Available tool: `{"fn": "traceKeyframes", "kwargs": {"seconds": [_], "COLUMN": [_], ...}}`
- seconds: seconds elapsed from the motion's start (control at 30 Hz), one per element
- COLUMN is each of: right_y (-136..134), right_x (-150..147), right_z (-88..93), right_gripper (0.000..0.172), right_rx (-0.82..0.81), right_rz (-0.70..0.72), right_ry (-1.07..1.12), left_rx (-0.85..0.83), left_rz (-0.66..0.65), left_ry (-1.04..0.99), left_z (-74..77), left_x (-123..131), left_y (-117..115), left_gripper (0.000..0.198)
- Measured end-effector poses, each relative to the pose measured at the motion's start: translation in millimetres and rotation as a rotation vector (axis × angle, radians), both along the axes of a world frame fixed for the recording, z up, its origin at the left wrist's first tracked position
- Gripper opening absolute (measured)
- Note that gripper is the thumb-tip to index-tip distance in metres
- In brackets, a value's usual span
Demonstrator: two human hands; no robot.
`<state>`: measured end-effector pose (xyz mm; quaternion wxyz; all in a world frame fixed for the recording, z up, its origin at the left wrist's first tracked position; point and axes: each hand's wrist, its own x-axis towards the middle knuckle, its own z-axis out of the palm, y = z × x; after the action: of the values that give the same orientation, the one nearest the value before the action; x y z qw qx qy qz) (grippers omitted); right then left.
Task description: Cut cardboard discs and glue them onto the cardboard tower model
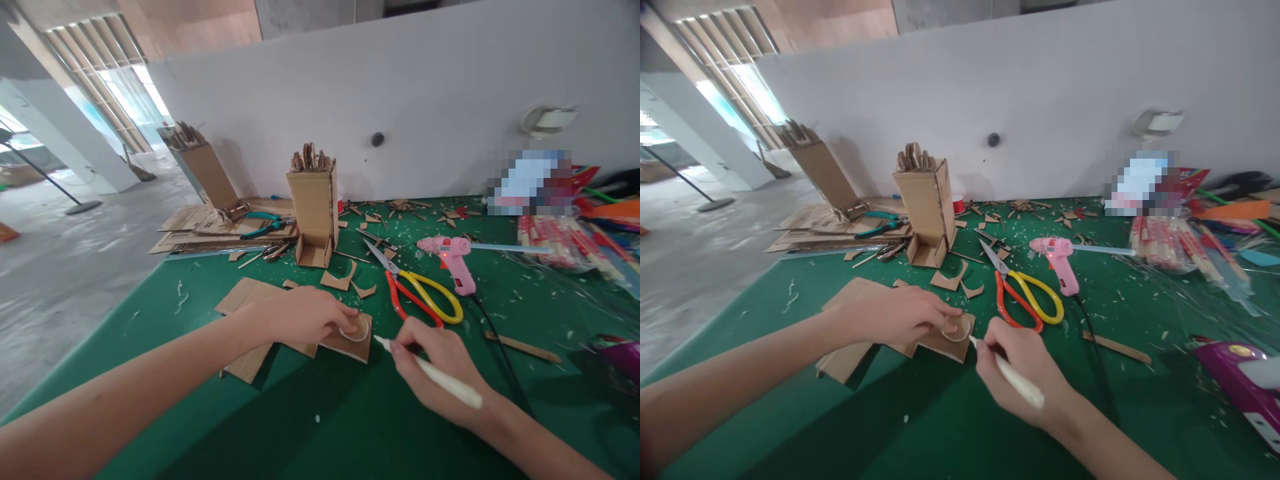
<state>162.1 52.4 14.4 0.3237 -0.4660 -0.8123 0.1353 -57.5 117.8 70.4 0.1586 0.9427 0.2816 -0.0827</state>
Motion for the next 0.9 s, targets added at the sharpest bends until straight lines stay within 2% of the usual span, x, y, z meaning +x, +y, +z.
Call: {"fn": "traceKeyframes", "kwargs": {"seconds": [0.1,0.27,0.37,0.53,0.9], "right_y": [5,3,1,3,6], "right_x": [5,-1,-12,-28,-34], "right_z": [0.2,-4.7,-4.9,-2.6,-12.2], "right_gripper": [0.022,0.013,0.008,0.004,0.004], "right_rx": [-0.145,-0.230,-0.162,0.017,0.033], "right_rz": [-0.059,0.088,0.181,0.233,0.163], "right_ry": [0.133,0.033,-0.103,-0.287,-0.261], "left_rx": [0.011,0.018,0.020,-0.016,-0.023], "left_rz": [-0.007,0.004,-0.001,-0.030,-0.032], "left_ry": [-0.011,-0.074,-0.073,-0.072,-0.100], "left_z": [-1.6,-6.2,-8.6,-7.5,-11.1], "left_x": [2,0,-2,-1,-3], "left_y": [-1,-2,-1,1,-3], "left_gripper": [0.041,0.045,0.046,0.042,0.041]}}
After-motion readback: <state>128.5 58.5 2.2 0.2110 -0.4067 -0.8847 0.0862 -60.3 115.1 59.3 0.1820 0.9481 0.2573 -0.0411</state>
